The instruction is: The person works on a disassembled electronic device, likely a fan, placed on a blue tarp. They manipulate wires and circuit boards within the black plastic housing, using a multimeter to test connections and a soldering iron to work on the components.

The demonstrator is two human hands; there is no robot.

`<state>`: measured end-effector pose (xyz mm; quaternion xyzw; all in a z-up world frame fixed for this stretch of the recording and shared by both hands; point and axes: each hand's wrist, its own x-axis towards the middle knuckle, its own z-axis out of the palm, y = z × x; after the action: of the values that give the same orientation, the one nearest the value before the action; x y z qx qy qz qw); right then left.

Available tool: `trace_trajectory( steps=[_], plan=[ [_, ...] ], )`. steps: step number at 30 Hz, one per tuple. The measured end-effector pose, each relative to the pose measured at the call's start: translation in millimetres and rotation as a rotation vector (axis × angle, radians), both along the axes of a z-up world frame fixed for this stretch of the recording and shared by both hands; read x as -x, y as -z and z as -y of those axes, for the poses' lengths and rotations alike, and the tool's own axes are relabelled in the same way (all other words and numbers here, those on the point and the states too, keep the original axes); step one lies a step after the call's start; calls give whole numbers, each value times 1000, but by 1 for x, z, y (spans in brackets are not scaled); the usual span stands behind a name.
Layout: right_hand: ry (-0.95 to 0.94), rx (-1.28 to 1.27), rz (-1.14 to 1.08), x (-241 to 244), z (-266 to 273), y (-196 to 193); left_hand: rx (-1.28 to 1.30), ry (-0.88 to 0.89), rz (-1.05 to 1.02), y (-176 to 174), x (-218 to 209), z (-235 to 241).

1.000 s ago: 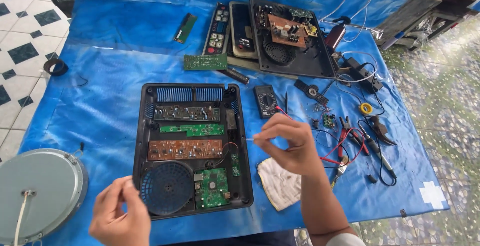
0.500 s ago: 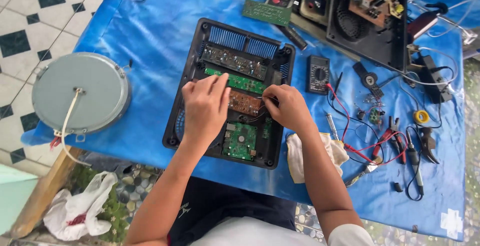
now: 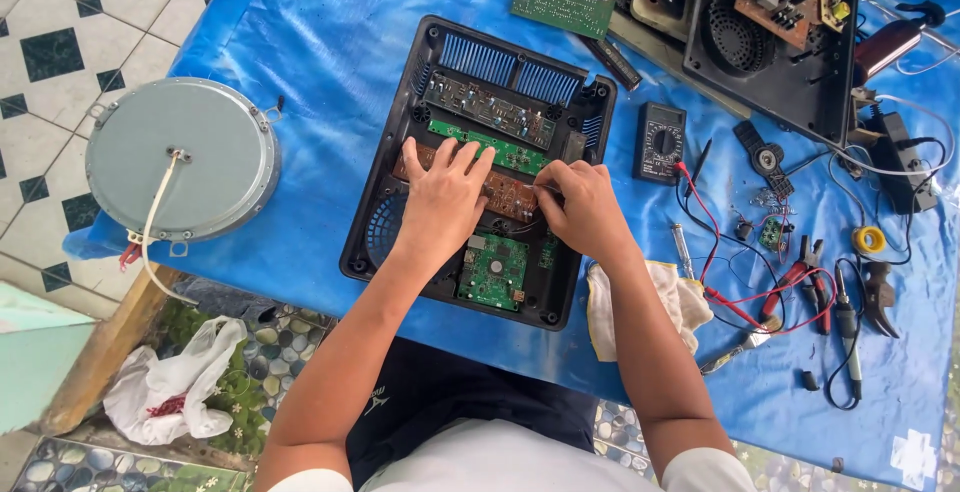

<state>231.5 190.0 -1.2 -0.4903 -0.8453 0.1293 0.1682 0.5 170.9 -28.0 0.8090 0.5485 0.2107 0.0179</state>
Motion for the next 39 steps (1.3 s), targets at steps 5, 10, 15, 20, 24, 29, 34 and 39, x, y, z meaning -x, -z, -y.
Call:
trace_trajectory(
  steps=[5, 10, 15, 20, 24, 29, 34, 39],
  plan=[
    [-7, 24, -79, -2, -1, 0, 48, 19, -38, 11, -1, -2],
    [-28, 26, -138, -2, 0, -5, 84, 44, -41, 16, 0, -7],
    [-23, -21, -110, -1, 4, -12, 77, 74, 6, 20, 1, -10],
    [-26, -79, -55, 2, 4, -10, 75, 56, 24, 16, 0, -7],
    [-30, -136, -2, 3, 5, -11, 87, 57, 68, 9, 2, -2],
    [-31, -192, 42, 7, 7, -10, 92, 44, 72, 7, 2, -1],
    [-28, -241, 73, 9, 7, -10, 75, 50, 79, 22, 1, -4],
    [-15, -289, 103, 13, 10, -12, 90, 31, 156, 9, -1, 0]
  ],
)
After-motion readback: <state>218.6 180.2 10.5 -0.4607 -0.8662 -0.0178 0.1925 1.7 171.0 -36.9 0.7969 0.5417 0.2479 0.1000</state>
